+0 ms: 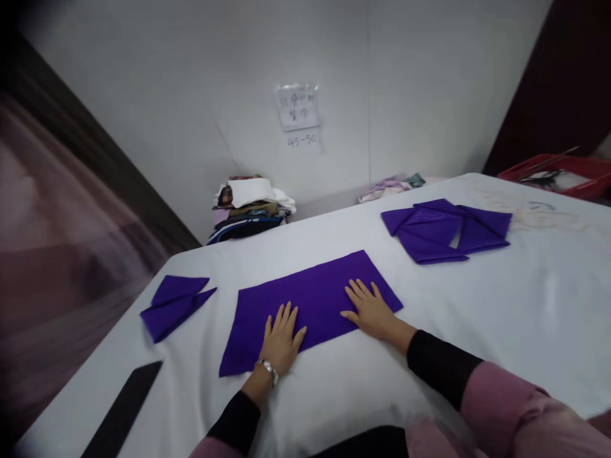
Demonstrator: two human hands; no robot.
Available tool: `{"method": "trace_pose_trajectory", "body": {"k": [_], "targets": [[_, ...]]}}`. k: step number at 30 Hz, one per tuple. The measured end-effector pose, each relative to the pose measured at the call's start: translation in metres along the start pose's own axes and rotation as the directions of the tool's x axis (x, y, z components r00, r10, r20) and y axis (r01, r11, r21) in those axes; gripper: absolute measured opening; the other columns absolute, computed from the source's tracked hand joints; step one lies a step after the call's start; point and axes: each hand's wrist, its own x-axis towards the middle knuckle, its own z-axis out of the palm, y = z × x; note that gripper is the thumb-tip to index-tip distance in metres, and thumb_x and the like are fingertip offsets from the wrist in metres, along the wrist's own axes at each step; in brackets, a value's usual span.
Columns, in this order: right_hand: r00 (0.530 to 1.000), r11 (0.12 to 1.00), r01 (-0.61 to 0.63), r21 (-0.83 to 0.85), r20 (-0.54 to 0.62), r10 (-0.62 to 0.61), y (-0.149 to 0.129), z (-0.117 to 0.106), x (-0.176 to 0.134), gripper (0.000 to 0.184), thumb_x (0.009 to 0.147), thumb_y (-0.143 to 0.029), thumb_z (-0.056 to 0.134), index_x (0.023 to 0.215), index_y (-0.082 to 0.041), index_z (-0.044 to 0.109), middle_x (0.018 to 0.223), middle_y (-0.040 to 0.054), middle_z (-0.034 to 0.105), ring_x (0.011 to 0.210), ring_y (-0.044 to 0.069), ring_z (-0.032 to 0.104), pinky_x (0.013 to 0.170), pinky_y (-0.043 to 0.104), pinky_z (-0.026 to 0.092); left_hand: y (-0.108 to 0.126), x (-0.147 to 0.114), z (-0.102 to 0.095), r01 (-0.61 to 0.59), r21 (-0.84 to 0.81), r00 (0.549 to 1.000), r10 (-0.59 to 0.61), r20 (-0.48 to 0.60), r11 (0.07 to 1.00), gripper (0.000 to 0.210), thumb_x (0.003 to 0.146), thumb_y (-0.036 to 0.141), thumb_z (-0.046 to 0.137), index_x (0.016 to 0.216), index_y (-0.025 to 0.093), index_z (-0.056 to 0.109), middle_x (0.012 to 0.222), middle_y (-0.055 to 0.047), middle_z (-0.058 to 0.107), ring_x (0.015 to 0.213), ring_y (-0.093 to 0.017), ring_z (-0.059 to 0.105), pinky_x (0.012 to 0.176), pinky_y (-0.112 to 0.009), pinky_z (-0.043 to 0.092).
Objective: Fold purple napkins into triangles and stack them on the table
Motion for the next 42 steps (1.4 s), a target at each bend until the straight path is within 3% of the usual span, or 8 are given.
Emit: {"method": "trace_pose_trajectory", "body": {"k": [4,8,13,18,21,29,33,42], "targets": [[0.986,0.984,-0.163,-0.067,-0.026,0.162,0.056,-0.011,-0.025,0.074,0.086,-0.068,0.022,0.145,-0.024,0.025,0.151,0.0091,0.023,0.139,0.029,0.016,0.109,0.056,0.01,-0.005,0.005,0.005,-0.005,0.027,1.0,0.005,0.001,1.0,0.056,0.092,0.043,0.028,0.141,0.017,0.033,0.151,-0.008,0.022,0.14,-0.025,0.017,0.111,-0.052,0.016],[0.98,0.977,-0.197,-0.078,-0.034,0.195,0.064,-0.019,-0.03,0.076,0.086,-0.068,0.021,0.144,-0.02,0.028,0.151,0.0121,0.023,0.138,0.03,0.017,0.108,0.057,0.011,-0.007,0.008,0.008,-0.002,0.073,1.0,0.002,-0.002,0.997,0.056,0.092,0.043,0.028,0.142,0.017,0.032,0.151,-0.007,0.021,0.14,-0.025,0.015,0.111,-0.052,0.016],[0.992,0.999,-0.053,-0.006,-0.116,0.052,0.005,-0.033,-0.009,0.079,0.085,-0.069,0.024,0.144,-0.016,0.029,0.15,0.0157,0.022,0.139,0.032,0.014,0.108,0.057,0.004,-0.006,0.009,0.008,0.003,0.12,1.0,-0.002,-0.008,0.993,0.056,0.092,0.041,0.028,0.142,0.017,0.032,0.151,-0.008,0.02,0.14,-0.025,0.017,0.111,-0.052,0.018],[0.977,0.96,0.214,0.179,-0.049,-0.208,-0.078,-0.026,0.022,0.082,0.086,-0.068,0.024,0.144,-0.01,0.027,0.15,0.0174,0.021,0.139,0.029,0.01,0.11,0.054,0.003,-0.004,0.009,0.006,0.002,0.161,1.0,-0.004,0.014,0.987,0.055,0.091,0.038,0.028,0.142,0.016,0.031,0.151,-0.007,0.02,0.14,-0.025,0.017,0.111,-0.051,0.017],[0.968,0.94,0.244,0.24,0.003,-0.252,-0.091,-0.013,0.032,0.083,0.086,-0.068,0.023,0.143,-0.008,0.029,0.15,0.0188,0.022,0.139,0.029,0.011,0.11,0.053,0.003,-0.004,0.008,0.005,0.001,0.159,1.0,-0.005,0.028,0.987,0.055,0.091,0.037,0.029,0.142,0.015,0.031,0.151,-0.007,0.02,0.14,-0.025,0.017,0.111,-0.051,0.018],[0.998,0.993,-0.053,0.105,0.044,0.049,0.015,-0.021,0.006,0.08,0.085,-0.069,0.022,0.145,-0.016,0.027,0.151,0.0135,0.02,0.139,0.029,0.012,0.109,0.053,0.003,-0.005,0.01,0.007,0.002,0.1,1.0,-0.001,-0.003,0.995,0.056,0.092,0.041,0.028,0.142,0.018,0.03,0.151,-0.006,0.018,0.14,-0.025,0.015,0.111,-0.051,0.016],[0.995,0.993,-0.103,0.057,0.022,0.102,0.042,-0.021,-0.008,0.076,0.087,-0.067,0.02,0.146,-0.019,0.023,0.152,0.0113,0.019,0.14,0.027,0.01,0.11,0.05,0.003,-0.01,0.008,0.01,0.034,0.099,0.999,-0.034,0.002,0.995,0.058,0.091,0.043,0.03,0.143,0.016,0.027,0.152,-0.007,0.017,0.14,-0.024,0.015,0.111,-0.049,0.018],[0.996,0.996,-0.084,0.018,-0.007,0.084,0.042,-0.016,-0.007,0.075,0.087,-0.066,0.02,0.145,-0.019,0.026,0.151,0.0107,0.022,0.139,0.027,0.013,0.11,0.052,0.007,-0.115,-0.062,0.004,0.211,0.41,0.966,-0.252,0.049,0.888,0.055,0.083,0.009,0.034,0.13,0.034,0.049,0.151,-0.002,0.026,0.139,-0.03,0.015,0.106,-0.059,0.017]]}}
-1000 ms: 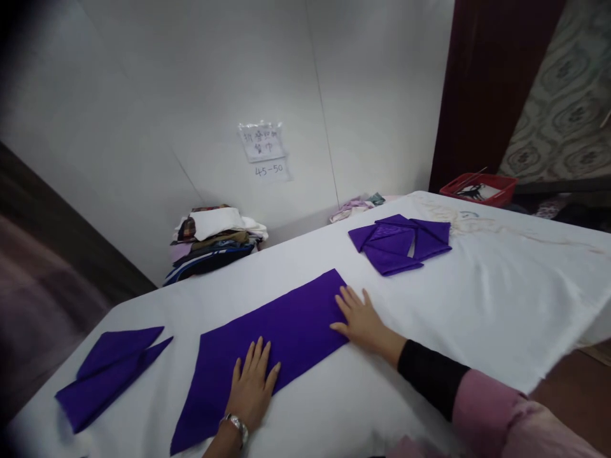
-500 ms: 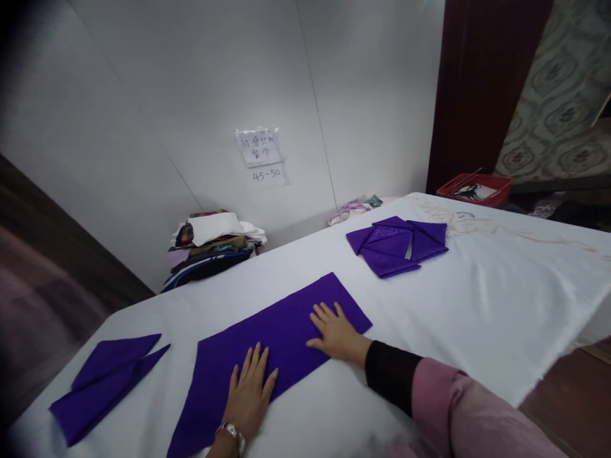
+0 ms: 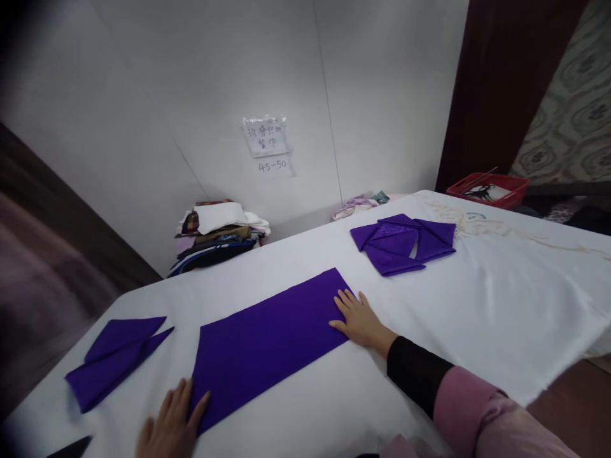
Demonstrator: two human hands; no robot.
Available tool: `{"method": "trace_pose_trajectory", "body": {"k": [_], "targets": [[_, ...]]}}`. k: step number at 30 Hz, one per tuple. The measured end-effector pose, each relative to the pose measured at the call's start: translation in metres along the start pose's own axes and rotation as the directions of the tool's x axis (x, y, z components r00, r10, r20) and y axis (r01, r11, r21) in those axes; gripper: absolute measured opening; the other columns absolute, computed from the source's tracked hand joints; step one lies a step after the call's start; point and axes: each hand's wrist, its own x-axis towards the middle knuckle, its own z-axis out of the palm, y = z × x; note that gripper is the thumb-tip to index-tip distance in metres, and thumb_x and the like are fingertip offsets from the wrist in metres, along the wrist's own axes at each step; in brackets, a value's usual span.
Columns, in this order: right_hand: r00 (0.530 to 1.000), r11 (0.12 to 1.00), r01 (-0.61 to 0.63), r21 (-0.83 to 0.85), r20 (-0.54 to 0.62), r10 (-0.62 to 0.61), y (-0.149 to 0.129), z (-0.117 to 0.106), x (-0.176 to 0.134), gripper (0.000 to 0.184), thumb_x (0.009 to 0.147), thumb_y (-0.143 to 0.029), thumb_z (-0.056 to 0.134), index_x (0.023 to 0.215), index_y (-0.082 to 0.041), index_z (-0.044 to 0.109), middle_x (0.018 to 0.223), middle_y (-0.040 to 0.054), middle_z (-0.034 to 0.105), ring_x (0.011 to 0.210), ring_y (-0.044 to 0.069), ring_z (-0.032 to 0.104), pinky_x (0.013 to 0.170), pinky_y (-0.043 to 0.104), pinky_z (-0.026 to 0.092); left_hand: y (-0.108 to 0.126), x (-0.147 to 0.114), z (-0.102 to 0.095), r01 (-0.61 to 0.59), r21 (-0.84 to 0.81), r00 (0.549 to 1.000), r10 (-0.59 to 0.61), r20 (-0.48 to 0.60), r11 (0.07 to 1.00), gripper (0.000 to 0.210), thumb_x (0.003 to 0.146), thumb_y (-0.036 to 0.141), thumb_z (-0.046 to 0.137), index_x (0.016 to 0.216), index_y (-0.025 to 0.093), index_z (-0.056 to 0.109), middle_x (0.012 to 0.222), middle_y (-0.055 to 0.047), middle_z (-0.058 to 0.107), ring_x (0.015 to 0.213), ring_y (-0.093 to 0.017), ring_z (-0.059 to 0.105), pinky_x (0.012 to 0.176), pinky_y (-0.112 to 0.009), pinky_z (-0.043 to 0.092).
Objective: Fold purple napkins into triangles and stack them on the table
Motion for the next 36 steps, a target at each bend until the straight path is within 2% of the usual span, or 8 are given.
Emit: {"method": "trace_pose_trajectory", "body": {"k": [4,10,14,20,23,26,30,36], "targets": [[1.0,0.999,-0.002,-0.034,-0.019,0.001,0.0,0.002,-0.001,0.075,0.087,-0.067,0.02,0.145,-0.02,0.028,0.15,0.0107,0.025,0.139,0.027,0.016,0.109,0.052,0.009,-0.026,-0.007,0.0,0.129,-0.018,0.991,-0.128,0.036,0.992,0.051,0.085,0.017,0.034,0.133,0.031,0.046,0.149,-0.005,0.03,0.139,-0.029,0.019,0.105,-0.062,0.015],[0.999,0.994,-0.034,-0.108,0.029,0.037,0.008,0.009,0.0,0.077,0.085,-0.068,0.02,0.144,-0.018,0.03,0.15,0.0121,0.025,0.138,0.03,0.018,0.108,0.056,0.012,-0.014,0.015,-0.036,0.322,-0.254,0.944,-0.331,0.008,0.912,0.049,0.093,0.034,0.027,0.139,0.019,0.037,0.15,-0.012,0.025,0.138,-0.026,0.023,0.105,-0.054,0.026],[0.996,0.99,-0.032,-0.138,0.078,0.043,0.001,0.001,0.012,0.081,0.084,-0.069,0.021,0.143,-0.014,0.033,0.15,0.0148,0.025,0.137,0.032,0.019,0.107,0.059,0.011,0.009,0.045,-0.052,0.201,-0.356,0.974,-0.224,-0.022,0.913,0.056,0.092,0.045,0.029,0.14,0.016,0.034,0.151,-0.012,0.024,0.139,-0.025,0.019,0.109,-0.053,0.019],[0.974,0.975,0.221,-0.005,0.052,-0.221,-0.081,-0.009,0.054,0.081,0.085,-0.069,0.022,0.144,-0.014,0.028,0.15,0.0141,0.023,0.139,0.029,0.015,0.11,0.053,0.008,0.05,0.094,-0.058,0.07,-0.397,0.996,-0.088,-0.029,0.915,0.065,0.09,0.056,0.027,0.141,0.016,0.031,0.153,-0.011,0.019,0.14,-0.027,0.014,0.111,-0.052,0.013],[0.942,0.947,0.319,0.042,0.092,-0.322,-0.122,0.0,0.077,0.081,0.086,-0.067,0.021,0.144,-0.011,0.028,0.15,0.015,0.023,0.139,0.027,0.015,0.111,0.049,0.008,0.063,0.107,-0.055,0.046,-0.411,0.997,-0.066,-0.035,0.91,0.072,0.088,0.06,0.023,0.142,0.013,0.029,0.153,-0.011,0.017,0.14,-0.028,0.013,0.111,-0.051,0.012],[0.916,0.926,0.37,0.072,0.137,-0.377,-0.138,0.014,0.095,0.082,0.086,-0.067,0.02,0.144,-0.01,0.029,0.15,0.0155,0.023,0.139,0.026,0.015,0.111,0.048,0.01,0.068,0.112,-0.049,0.059,-0.43,0.998,-0.067,-0.005,0.901,0.074,0.088,0.063,0.019,0.143,0.014,0.027,0.153,-0.01,0.017,0.141,-0.027,0.012,0.112,-0.051,0.01],[0.926,0.942,0.332,0.046,0.176,-0.335,-0.103,0.022,0.114,0.078,0.086,-0.067,0.02,0.143,-0.015,0.031,0.15,0.0123,0.024,0.139,0.025,0.017,0.111,0.049,0.011,0.067,0.113,-0.042,0.065,-0.43,0.997,-0.071,0.002,0.901,0.075,0.087,0.064,0.017,0.144,0.015,0.026,0.153,-0.009,0.017,0.141,-0.026,0.011,0.112,-0.049,0.01],[0.994,0.993,-0.048,-0.108,0.089,0.057,0.009,0.004,0.121,0.071,0.089,-0.059,0.02,0.141,-0.014,0.033,0.15,0.0115,0.026,0.138,0.027,0.018,0.108,0.052,0.015,0.067,0.112,-0.041,0.064,-0.44,0.998,-0.067,0.009,0.896,0.077,0.087,0.065,0.015,0.144,0.015,0.024,0.153,-0.009,0.017,0.141,-0.027,0.01,0.112,-0.05,0.008]]}}
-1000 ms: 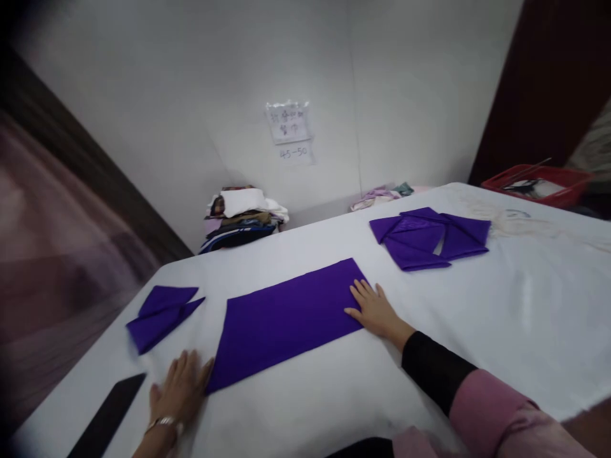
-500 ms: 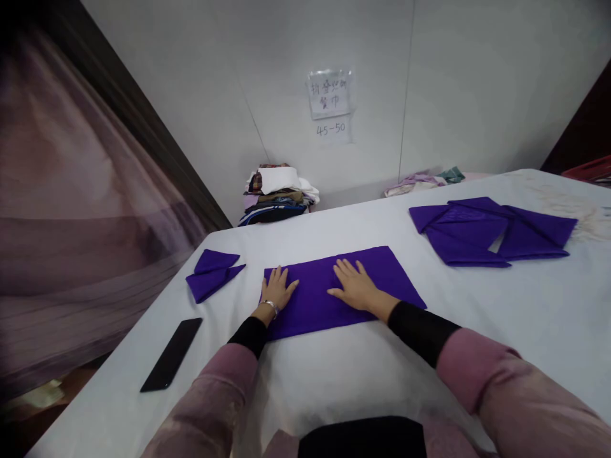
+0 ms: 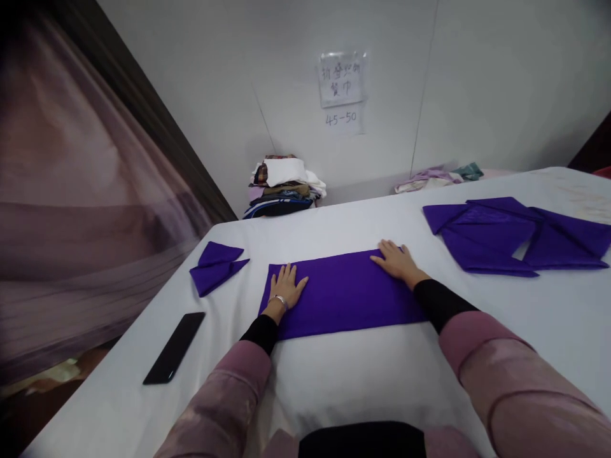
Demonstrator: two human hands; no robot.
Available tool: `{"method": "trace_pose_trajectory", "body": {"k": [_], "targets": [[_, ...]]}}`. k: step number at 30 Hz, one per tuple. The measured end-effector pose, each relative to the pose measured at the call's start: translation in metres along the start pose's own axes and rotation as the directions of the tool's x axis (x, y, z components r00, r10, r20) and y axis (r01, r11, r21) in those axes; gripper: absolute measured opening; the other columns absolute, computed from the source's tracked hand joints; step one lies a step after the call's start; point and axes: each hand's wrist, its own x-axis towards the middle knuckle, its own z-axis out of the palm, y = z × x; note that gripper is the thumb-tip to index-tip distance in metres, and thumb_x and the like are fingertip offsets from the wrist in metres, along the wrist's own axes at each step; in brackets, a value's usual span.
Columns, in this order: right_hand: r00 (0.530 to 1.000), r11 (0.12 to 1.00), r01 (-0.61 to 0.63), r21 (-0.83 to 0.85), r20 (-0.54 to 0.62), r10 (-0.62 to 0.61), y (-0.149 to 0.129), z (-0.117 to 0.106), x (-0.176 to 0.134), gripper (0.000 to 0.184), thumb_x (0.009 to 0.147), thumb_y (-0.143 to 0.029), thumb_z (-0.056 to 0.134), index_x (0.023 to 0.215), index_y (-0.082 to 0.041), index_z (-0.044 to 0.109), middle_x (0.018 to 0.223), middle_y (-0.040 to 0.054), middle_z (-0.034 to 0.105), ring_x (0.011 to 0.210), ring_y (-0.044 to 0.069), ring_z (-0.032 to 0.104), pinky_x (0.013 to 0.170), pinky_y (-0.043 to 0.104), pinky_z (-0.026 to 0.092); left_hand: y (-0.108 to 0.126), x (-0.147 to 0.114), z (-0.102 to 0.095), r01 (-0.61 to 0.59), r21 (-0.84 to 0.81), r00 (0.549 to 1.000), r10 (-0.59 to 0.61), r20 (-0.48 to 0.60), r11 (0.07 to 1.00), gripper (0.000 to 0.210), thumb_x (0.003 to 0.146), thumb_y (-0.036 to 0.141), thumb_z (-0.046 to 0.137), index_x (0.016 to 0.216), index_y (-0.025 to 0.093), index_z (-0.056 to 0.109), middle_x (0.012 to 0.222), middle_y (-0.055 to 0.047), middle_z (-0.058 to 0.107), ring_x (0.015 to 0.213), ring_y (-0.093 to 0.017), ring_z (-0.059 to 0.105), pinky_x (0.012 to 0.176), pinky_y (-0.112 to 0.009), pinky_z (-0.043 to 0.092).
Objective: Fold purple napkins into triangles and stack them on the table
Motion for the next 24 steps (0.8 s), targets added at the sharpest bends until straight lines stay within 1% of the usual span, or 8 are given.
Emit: {"method": "trace_pose_trajectory", "body": {"k": [2,4,9,13,15,17,20,24], "targets": [[0.999,0.999,-0.042,-0.024,-0.012,0.042,0.022,0.001,-0.001,0.071,0.089,-0.058,0.02,0.141,-0.011,0.032,0.151,0.0118,0.025,0.138,0.027,0.018,0.108,0.053,0.016,0.001,-0.001,-0.001,-0.002,-0.007,1.0,0.003,0.008,1.0,0.077,0.087,0.065,0.015,0.144,0.015,0.024,0.153,-0.009,0.017,0.141,-0.027,0.009,0.113,-0.049,0.007],[0.999,0.998,-0.048,-0.04,-0.021,0.047,0.032,0.004,-0.001,0.071,0.088,-0.057,0.02,0.141,-0.01,0.032,0.151,0.0118,0.025,0.138,0.027,0.018,0.108,0.054,0.017,0.001,-0.003,-0.003,-0.006,-0.017,1.0,0.007,0.026,1.0,0.077,0.087,0.065,0.015,0.145,0.015,0.023,0.154,-0.009,0.016,0.141,-0.026,0.008,0.113,-0.049,0.007],[0.999,0.998,-0.039,-0.057,-0.035,0.037,0.033,0.012,-0.001,0.071,0.088,-0.057,0.02,0.142,-0.011,0.031,0.15,0.0134,0.026,0.137,0.029,0.02,0.106,0.055,0.02,0.011,-0.003,-0.013,0.002,-0.074,0.996,0.005,0.089,0.997,0.077,0.086,0.066,0.016,0.144,0.016,0.023,0.154,-0.011,0.014,0.141,-0.027,0.007,0.112,-0.051,0.009],[0.999,0.996,-0.036,-0.077,-0.025,0.034,0.033,0.012,-0.001,0.071,0.09,-0.054,0.016,0.143,-0.009,0.029,0.151,0.0134,0.024,0.138,0.028,0.017,0.106,0.053,0.019,0.025,0.004,-0.015,-0.104,-0.099,0.992,0.11,0.059,0.99,0.08,0.085,0.068,0.012,0.144,0.016,0.022,0.154,-0.01,0.013,0.141,-0.027,0.005,0.112,-0.05,0.007],[0.999,0.995,-0.043,-0.091,-0.006,0.043,0.033,0.012,-0.002,0.071,0.09,-0.054,0.015,0.144,-0.009,0.027,0.151,0.0129,0.022,0.138,0.027,0.016,0.106,0.053,0.019,0.023,0.008,-0.013,-0.112,-0.097,0.992,0.117,0.049,0.989,0.081,0.084,0.069,0.012,0.144,0.015,0.023,0.154,-0.01,0.014,0.141,-0.027,0.006,0.113,-0.049,0.007],[0.999,0.993,-0.049,-0.106,0.01,0.051,0.033,0.011,-0.001,0.072,0.089,-0.054,0.014,0.144,-0.009,0.025,0.152,0.0125,0.021,0.139,0.027,0.016,0.106,0.052,0.018,0.011,0.012,-0.011,-0.063,-0.087,0.997,0.067,0.039,0.994,0.082,0.084,0.069,0.014,0.144,0.014,0.024,0.154,-0.01,0.015,0.141,-0.026,0.006,0.113,-0.049,0.006],[0.998,0.991,-0.051,-0.127,0.014,0.053,0.035,0.012,0.0,0.072,0.089,-0.054,0.013,0.144,-0.01,0.026,0.152,0.0116,0.019,0.139,0.026,0.015,0.106,0.051,0.018,-0.02,0.015,-0.012,0.079,-0.078,0.996,-0.077,0.034,0.994,0.08,0.084,0.068,0.014,0.144,0.015,0.023,0.154,-0.009,0.015,0.141,-0.025,0.006,0.113,-0.048,0.005],[0.999,0.99,-0.042,-0.138,0.021,0.045,0.034,0.014,0.0,0.071,0.089,-0.053,0.013,0.144,-0.009,0.026,0.152,0.0111,0.019,0.139,0.026,0.014,0.106,0.052,0.019,-0.057,0.014,-0.02,0.316,-0.068,0.949,-0.315,0.022,0.946,0.077,0.086,0.064,0.017,0.144,0.014,0.023,0.154,-0.011,0.015,0.141,-0.027,0.006,0.112,-0.049,0.006]]}}
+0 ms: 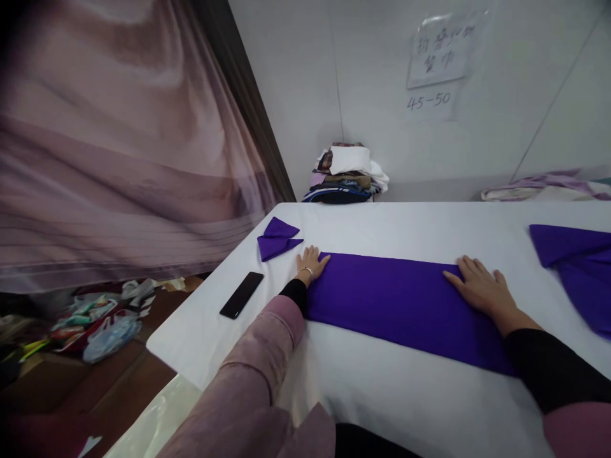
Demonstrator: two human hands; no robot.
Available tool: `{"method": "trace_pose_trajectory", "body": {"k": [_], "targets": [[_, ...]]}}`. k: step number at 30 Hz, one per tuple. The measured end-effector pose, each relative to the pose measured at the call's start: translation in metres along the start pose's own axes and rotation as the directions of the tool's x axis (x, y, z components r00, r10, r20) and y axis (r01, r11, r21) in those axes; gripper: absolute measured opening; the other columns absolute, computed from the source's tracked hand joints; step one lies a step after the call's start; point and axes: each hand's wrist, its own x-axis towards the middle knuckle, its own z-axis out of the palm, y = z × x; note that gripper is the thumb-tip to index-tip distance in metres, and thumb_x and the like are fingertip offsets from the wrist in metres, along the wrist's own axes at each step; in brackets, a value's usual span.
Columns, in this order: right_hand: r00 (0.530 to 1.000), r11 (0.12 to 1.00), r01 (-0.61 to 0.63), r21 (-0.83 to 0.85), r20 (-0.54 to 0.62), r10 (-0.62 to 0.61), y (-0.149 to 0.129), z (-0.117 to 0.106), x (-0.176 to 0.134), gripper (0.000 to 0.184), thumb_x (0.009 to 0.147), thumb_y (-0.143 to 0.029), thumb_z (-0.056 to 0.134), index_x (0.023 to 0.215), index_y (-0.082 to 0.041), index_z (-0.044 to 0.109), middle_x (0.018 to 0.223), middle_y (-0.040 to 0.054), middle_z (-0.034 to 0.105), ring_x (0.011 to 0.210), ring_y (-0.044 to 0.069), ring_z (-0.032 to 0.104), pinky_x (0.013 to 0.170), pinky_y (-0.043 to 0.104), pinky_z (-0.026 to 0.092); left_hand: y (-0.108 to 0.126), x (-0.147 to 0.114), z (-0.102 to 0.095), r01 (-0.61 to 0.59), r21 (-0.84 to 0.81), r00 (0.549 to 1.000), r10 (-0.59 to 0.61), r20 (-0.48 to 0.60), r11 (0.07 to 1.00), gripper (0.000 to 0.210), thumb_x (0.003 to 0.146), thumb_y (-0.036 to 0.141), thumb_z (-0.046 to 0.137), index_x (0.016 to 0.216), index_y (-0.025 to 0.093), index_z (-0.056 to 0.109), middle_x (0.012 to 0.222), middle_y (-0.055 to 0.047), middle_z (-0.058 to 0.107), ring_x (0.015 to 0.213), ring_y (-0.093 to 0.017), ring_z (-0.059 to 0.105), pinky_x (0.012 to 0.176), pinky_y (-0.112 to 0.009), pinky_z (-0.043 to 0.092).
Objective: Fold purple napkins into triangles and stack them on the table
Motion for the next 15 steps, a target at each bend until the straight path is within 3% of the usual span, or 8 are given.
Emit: {"method": "trace_pose_trajectory", "body": {"k": [3,6,8,10,12,15], "targets": [[1.0,1.0,0.0,0.003,-0.006,0.0,0.001,0.001,0.0,0.07,0.09,-0.052,0.014,0.144,-0.01,0.027,0.152,0.0111,0.019,0.139,0.026,0.014,0.106,0.052,0.018,-0.004,-0.006,-0.003,0.04,0.0,0.999,-0.04,-0.022,0.999,0.075,0.088,0.06,0.017,0.144,0.011,0.023,0.153,-0.014,0.014,0.141,-0.029,0.007,0.112,-0.05,0.007],[1.0,1.0,-0.004,0.01,0.009,0.004,0.006,0.0,0.002,0.069,0.091,-0.051,0.016,0.145,-0.01,0.025,0.152,0.0107,0.019,0.139,0.026,0.014,0.106,0.052,0.018,0.008,-0.025,0.006,-0.14,0.004,0.989,0.14,-0.035,0.99,0.077,0.087,0.063,0.015,0.144,0.012,0.022,0.154,-0.011,0.013,0.141,-0.027,0.007,0.113,-0.048,0.007],[0.999,1.0,-0.016,0.019,0.043,0.015,0.007,-0.005,0.005,0.068,0.091,-0.049,0.016,0.145,-0.008,0.025,0.152,0.0119,0.02,0.139,0.026,0.015,0.106,0.053,0.018,0.017,-0.041,0.015,-0.286,0.013,0.958,0.286,-0.019,0.958,0.081,0.085,0.067,0.014,0.144,0.014,0.023,0.154,-0.009,0.014,0.141,-0.026,0.007,0.113,-0.048,0.008],[0.998,0.999,-0.038,0.034,0.05,0.036,-0.005,-0.011,0.005,0.07,0.091,-0.052,0.016,0.144,-0.007,0.027,0.151,0.0141,0.02,0.138,0.028,0.015,0.106,0.057,0.017,0.024,-0.053,0.022,-0.353,0.023,0.936,0.353,0.001,0.935,0.083,0.083,0.07,0.012,0.144,0.015,0.024,0.154,-0.008,0.017,0.141,-0.025,0.008,0.113,-0.048,0.009],[1.0,0.998,0.002,0.06,0.011,-0.002,-0.037,-0.017,-0.002,0.074,0.089,-0.057,0.019,0.143,-0.007,0.029,0.151,0.0155,0.02,0.138,0.031,0.015,0.106,0.06,0.015,0.027,-0.061,0.026,-0.362,0.034,0.932,0.362,0.003,0.932,0.084,0.083,0.07,0.01,0.144,0.014,0.024,0.153,-0.008,0.018,0.141,-0.025,0.009,0.113,-0.049,0.009],[0.97,0.961,0.242,0.132,-0.048,-0.238,-0.119,-0.021,-0.033,0.074,0.088,-0.06,0.021,0.143,-0.012,0.029,0.151,0.013,0.022,0.139,0.029,0.015,0.108,0.057,0.013,0.027,-0.064,0.025,-0.359,0.052,0.933,0.36,-0.01,0.932,0.083,0.084,0.069,0.008,0.144,0.014,0.024,0.153,-0.008,0.019,0.141,-0.025,0.01,0.114,-0.048,0.01]]}}
